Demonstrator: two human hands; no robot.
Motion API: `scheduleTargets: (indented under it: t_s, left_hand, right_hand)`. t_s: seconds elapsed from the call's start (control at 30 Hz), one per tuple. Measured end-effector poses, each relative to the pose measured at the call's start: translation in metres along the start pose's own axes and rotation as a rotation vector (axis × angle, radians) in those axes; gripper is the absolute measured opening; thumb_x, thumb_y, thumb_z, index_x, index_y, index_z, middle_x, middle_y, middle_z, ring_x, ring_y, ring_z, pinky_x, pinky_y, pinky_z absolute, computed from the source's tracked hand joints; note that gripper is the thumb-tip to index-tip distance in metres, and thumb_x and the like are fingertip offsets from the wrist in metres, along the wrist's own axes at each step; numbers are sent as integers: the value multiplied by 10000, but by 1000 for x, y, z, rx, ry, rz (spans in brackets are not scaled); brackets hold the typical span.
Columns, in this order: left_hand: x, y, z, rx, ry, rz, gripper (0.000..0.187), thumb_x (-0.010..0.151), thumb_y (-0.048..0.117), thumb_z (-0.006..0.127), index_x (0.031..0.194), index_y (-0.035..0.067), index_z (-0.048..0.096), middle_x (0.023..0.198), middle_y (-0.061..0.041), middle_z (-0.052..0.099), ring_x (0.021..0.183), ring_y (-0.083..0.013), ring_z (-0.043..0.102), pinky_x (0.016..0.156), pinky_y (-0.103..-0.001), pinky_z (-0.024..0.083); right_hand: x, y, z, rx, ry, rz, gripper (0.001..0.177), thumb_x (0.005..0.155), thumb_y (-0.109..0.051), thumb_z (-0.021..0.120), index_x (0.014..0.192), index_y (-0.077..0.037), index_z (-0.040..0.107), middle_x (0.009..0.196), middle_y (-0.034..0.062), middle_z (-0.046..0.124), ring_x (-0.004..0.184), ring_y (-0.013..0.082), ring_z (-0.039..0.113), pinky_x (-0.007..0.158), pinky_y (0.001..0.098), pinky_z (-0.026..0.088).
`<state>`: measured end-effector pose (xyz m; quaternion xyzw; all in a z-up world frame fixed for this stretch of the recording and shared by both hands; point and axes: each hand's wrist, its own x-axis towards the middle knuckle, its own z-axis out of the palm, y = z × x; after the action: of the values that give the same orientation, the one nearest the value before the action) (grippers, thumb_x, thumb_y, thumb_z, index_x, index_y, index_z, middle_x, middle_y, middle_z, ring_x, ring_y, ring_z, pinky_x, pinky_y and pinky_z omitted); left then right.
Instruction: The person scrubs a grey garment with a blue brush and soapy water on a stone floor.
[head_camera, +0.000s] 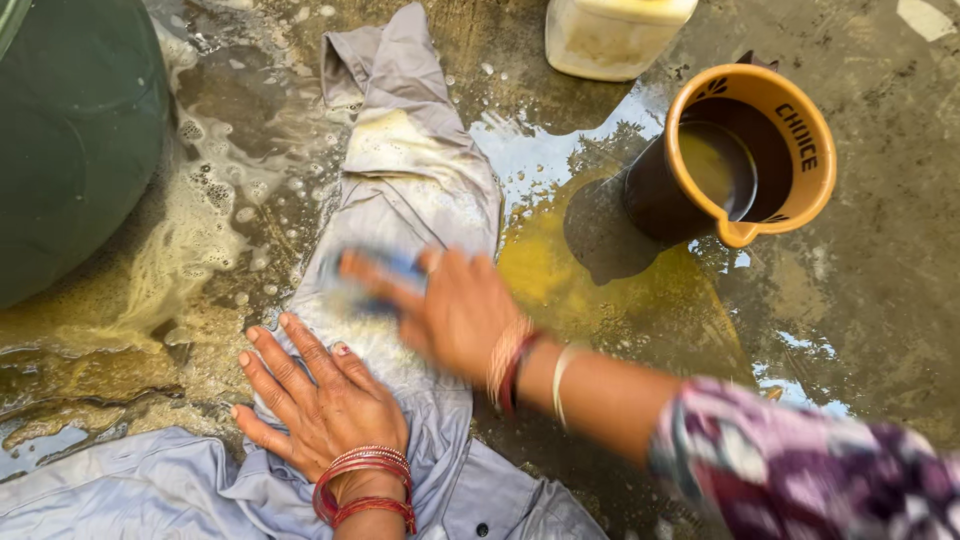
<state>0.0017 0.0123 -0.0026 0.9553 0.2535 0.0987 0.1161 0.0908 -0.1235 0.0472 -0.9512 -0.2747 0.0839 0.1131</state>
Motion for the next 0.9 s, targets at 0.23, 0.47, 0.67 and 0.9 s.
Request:
scheduleTargets:
  t_s: [0.23,0.47,0.67,0.9]
  left_hand:
    - [0,4,0,-9,13,-13,605,1067,320,413,1621,83,367,1721,-143,264,1579,-316,219,1224,-624,78]
    - [-1,0,-2,-51,-8,-23,652,964,204,430,1599,77,360,1709,-119,276,1569,-298,232,1223,-609,73]
    - [3,2,1,-9,11,-12,577,1082,290,391,1618,78,369,1715,-141,276,1570,-318,236,1223,-617,78]
    - [2,1,-2,-45,17,0,627,986,239,435,1577,41,364,1713,-126,286,1572,-306,233,1217,-619,89]
  right_hand:
    - [84,47,-13,-97,347,172,847,871,-336,700,1571,-431,233,1083,167,604,942,340,596,748,513,445]
    - [-18,-15,8,41,207,-235,869,842,-317,669,1589,-445,244,1221,97,636,993,296,604,836,507,453]
    - [93,42,-12,-119,355,86,831,875,-311,664,1571,-451,232,1046,157,617,928,337,602,753,496,458]
    - [-10,-31,13,-16,136,-150,735,910,-412,675,1540,-464,300,1021,147,616,919,311,605,765,468,444]
